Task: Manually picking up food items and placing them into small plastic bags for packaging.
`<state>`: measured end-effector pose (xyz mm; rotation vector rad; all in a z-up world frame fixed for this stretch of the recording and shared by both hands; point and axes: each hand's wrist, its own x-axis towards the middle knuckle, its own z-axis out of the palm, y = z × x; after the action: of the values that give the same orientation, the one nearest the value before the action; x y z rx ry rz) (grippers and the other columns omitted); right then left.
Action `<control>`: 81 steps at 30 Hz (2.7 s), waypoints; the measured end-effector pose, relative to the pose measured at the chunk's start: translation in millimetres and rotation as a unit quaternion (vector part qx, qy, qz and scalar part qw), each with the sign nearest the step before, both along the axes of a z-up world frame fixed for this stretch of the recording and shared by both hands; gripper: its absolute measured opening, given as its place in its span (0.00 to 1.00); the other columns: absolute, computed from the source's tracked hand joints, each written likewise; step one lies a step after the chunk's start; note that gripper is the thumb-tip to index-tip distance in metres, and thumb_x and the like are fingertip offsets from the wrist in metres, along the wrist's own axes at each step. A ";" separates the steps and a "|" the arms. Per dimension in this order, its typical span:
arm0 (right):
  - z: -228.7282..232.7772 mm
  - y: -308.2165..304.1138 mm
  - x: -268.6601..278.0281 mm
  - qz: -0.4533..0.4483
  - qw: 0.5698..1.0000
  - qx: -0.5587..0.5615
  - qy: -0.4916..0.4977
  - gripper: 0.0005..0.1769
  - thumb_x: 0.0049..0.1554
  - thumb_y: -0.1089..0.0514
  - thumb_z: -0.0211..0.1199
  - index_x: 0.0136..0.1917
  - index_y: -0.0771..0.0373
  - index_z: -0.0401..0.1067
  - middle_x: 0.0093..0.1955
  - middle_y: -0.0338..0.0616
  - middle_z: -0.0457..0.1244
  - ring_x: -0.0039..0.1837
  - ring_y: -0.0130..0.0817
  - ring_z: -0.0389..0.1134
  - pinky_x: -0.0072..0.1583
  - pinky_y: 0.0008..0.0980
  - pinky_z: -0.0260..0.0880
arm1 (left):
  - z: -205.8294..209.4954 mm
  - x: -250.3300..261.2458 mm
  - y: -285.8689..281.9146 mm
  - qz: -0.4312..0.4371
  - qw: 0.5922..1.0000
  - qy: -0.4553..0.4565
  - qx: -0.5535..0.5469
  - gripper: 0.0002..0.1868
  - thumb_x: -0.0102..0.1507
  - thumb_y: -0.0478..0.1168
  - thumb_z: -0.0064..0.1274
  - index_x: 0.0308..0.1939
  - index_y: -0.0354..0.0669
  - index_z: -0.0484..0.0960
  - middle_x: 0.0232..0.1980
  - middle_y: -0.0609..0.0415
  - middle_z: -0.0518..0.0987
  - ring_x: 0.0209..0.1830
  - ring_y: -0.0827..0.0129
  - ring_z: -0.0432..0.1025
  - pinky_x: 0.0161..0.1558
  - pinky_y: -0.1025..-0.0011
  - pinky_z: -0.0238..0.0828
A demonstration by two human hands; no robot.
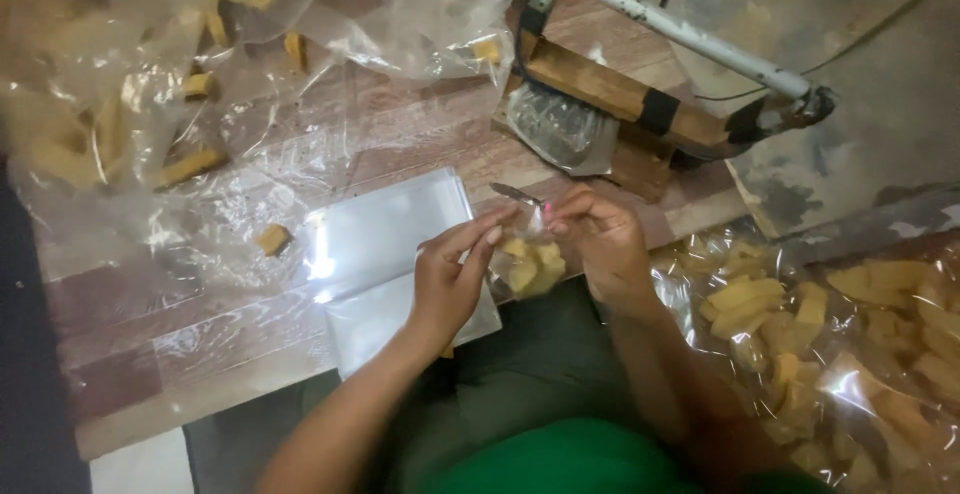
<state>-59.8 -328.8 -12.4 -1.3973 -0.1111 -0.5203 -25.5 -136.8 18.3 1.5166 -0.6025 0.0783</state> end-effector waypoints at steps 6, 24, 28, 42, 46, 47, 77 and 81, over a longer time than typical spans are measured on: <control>13.6 -41.1 0.4 -0.101 0.993 -0.033 0.044 0.07 0.53 0.71 0.70 0.47 0.70 0.78 0.42 0.50 0.70 0.43 0.26 0.71 0.45 0.21 0.71 | -5.5 37.4 -27.4 0.032 0.996 -0.035 0.078 0.07 0.62 0.39 0.64 0.44 0.52 0.91 0.38 0.56 0.88 0.33 0.64 0.82 0.37 0.69 0.77; 9.6 -125.4 -6.7 -0.194 0.875 -0.443 0.019 0.07 0.60 0.55 0.70 0.46 0.60 0.81 0.47 0.45 0.69 0.52 0.45 0.71 0.58 0.43 0.67 | 13.8 88.5 -80.0 0.001 0.886 -0.305 0.349 0.04 0.61 0.32 0.57 0.35 0.46 0.85 0.26 0.51 0.80 0.30 0.54 0.80 0.35 0.59 0.79; 10.6 -113.3 20.0 -0.261 0.896 -0.361 0.010 0.08 0.68 0.58 0.62 0.51 0.64 0.78 0.43 0.45 0.68 0.49 0.42 0.70 0.55 0.40 0.67 | 43.3 100.6 -117.8 0.040 0.906 -0.330 0.262 0.03 0.63 0.32 0.54 0.34 0.38 0.79 0.26 0.40 0.77 0.35 0.40 0.78 0.56 0.48 0.72; 26.3 -92.4 79.1 -0.351 0.917 0.150 -0.117 0.04 0.59 0.63 0.66 0.42 0.63 0.76 0.37 0.41 0.68 0.40 0.29 0.68 0.42 0.28 0.74 | 67.5 120.3 -167.6 -0.007 0.942 0.330 -0.059 0.12 0.65 0.42 0.55 0.48 0.41 0.85 0.34 0.57 0.81 0.22 0.78 0.66 0.24 0.80 0.64; 27.4 -91.6 80.5 -0.346 0.916 0.152 -0.138 0.04 0.59 0.63 0.67 0.42 0.65 0.76 0.37 0.40 0.66 0.37 0.28 0.64 0.40 0.27 0.72 | 61.6 123.7 -170.2 -0.017 0.938 0.335 -0.086 0.08 0.66 0.41 0.55 0.45 0.41 0.84 0.35 0.57 0.80 0.23 0.77 0.66 0.26 0.80 0.67; 27.8 -92.2 80.8 -0.345 0.916 0.155 -0.134 0.04 0.59 0.63 0.66 0.42 0.65 0.75 0.36 0.41 0.66 0.37 0.29 0.64 0.40 0.27 0.72 | 58.4 125.6 -171.5 -0.025 0.937 0.332 -0.108 0.09 0.66 0.39 0.56 0.46 0.39 0.83 0.33 0.56 0.79 0.22 0.77 0.66 0.24 0.79 0.67; -19.5 41.0 28.6 -0.185 0.979 -0.085 -0.027 0.23 0.63 0.44 0.60 0.61 0.61 0.61 0.55 0.46 0.60 0.61 0.35 0.60 0.68 0.39 0.54 | -15.7 27.8 -22.5 0.184 0.893 0.274 -0.306 0.08 0.69 0.46 0.53 0.47 0.50 0.75 0.48 0.61 0.76 0.50 0.76 0.73 0.49 0.69 0.81; -50.1 54.9 5.7 -0.059 0.989 -0.134 -0.024 0.39 0.62 0.63 0.58 0.81 0.68 0.46 0.67 0.52 0.59 0.68 0.41 0.63 0.73 0.45 0.59 | -17.0 15.4 -13.9 0.046 0.898 0.277 -0.338 0.19 0.67 0.53 0.54 0.55 0.51 0.70 0.57 0.54 0.76 0.59 0.70 0.73 0.52 0.73 0.78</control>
<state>-54.2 -273.9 -62.5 -1.6620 -0.1409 -0.6557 -10.2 -150.8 1.4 0.8201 -0.0182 -0.0700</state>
